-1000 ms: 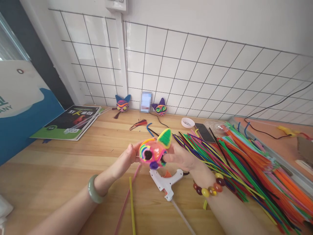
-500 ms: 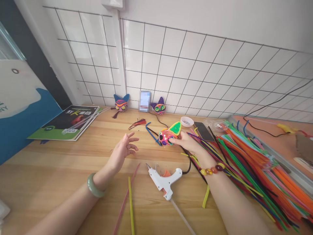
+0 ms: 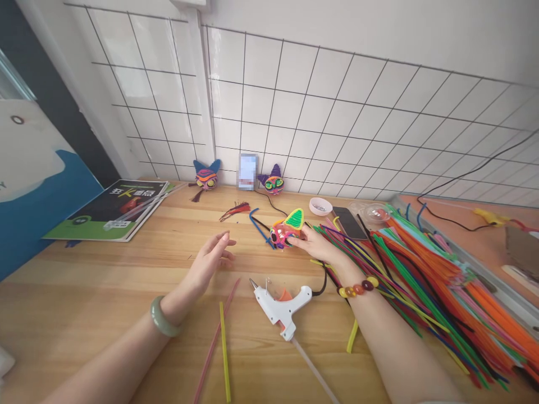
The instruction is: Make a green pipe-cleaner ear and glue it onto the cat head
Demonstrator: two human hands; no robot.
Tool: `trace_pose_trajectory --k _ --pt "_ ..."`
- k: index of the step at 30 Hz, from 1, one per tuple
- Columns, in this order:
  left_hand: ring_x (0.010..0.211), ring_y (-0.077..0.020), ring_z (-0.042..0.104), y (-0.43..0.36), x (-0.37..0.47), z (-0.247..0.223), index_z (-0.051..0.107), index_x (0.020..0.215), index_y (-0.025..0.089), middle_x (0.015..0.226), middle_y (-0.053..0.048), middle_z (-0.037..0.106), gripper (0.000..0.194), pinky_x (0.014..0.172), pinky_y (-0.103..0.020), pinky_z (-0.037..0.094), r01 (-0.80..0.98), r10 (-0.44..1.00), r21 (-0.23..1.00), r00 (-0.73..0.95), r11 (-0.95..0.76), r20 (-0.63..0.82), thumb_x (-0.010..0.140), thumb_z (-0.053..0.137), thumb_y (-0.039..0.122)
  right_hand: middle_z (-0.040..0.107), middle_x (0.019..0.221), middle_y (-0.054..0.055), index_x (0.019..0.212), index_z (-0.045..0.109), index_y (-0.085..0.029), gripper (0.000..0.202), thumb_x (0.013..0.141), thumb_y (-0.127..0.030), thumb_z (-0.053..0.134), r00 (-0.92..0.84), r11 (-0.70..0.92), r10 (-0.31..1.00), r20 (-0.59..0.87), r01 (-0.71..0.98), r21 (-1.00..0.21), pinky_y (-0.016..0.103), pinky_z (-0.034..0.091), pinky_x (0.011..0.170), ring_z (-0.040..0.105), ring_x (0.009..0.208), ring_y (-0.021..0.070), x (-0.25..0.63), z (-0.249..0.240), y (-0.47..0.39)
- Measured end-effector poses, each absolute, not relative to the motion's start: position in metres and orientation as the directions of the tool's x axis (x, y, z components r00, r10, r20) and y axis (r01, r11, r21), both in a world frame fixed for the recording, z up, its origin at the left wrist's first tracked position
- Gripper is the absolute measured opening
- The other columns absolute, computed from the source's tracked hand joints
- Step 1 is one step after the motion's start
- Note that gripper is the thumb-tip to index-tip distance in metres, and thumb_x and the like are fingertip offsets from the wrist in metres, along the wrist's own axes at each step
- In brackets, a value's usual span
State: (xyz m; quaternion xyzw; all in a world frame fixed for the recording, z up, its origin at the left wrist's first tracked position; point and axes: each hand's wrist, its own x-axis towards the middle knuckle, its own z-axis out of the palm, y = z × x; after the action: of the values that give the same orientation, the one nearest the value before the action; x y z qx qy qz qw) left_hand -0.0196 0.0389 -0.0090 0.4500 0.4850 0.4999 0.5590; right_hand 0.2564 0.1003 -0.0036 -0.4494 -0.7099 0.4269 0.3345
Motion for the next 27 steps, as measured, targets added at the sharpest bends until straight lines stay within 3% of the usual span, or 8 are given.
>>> trace_pose_trajectory --k 8,27 --pt "0.068 -0.0139 0.056 0.038 -0.018 -0.008 0.046 0.119 0.018 0.112 -0.013 0.053 0.051 0.059 -0.028 0.048 -0.107 0.994 0.988 0.039 0.109 -0.106 0.077 0.049 0.048 0.053 0.122 0.008 0.115 0.05 -0.018 0.045 0.075 -0.035 0.061 -0.479 0.248 0.869 0.12 0.213 -0.945 0.037 0.034 0.097 0.049 0.112 0.0219 0.259 -0.002 0.1" --pt "0.07 -0.0124 0.055 0.036 -0.014 0.002 0.044 0.12 0.017 0.109 -0.011 0.054 0.052 0.06 -0.026 0.047 -0.062 0.991 0.99 0.048 0.125 -0.122 0.075 0.054 0.043 0.053 0.122 0.009 0.114 0.049 -0.018 0.049 0.07 -0.03 0.066 -0.437 0.223 0.891 0.121 0.191 -0.956 0.039 0.038 0.093 0.051 0.109 0.0222 0.258 -0.005 0.103"
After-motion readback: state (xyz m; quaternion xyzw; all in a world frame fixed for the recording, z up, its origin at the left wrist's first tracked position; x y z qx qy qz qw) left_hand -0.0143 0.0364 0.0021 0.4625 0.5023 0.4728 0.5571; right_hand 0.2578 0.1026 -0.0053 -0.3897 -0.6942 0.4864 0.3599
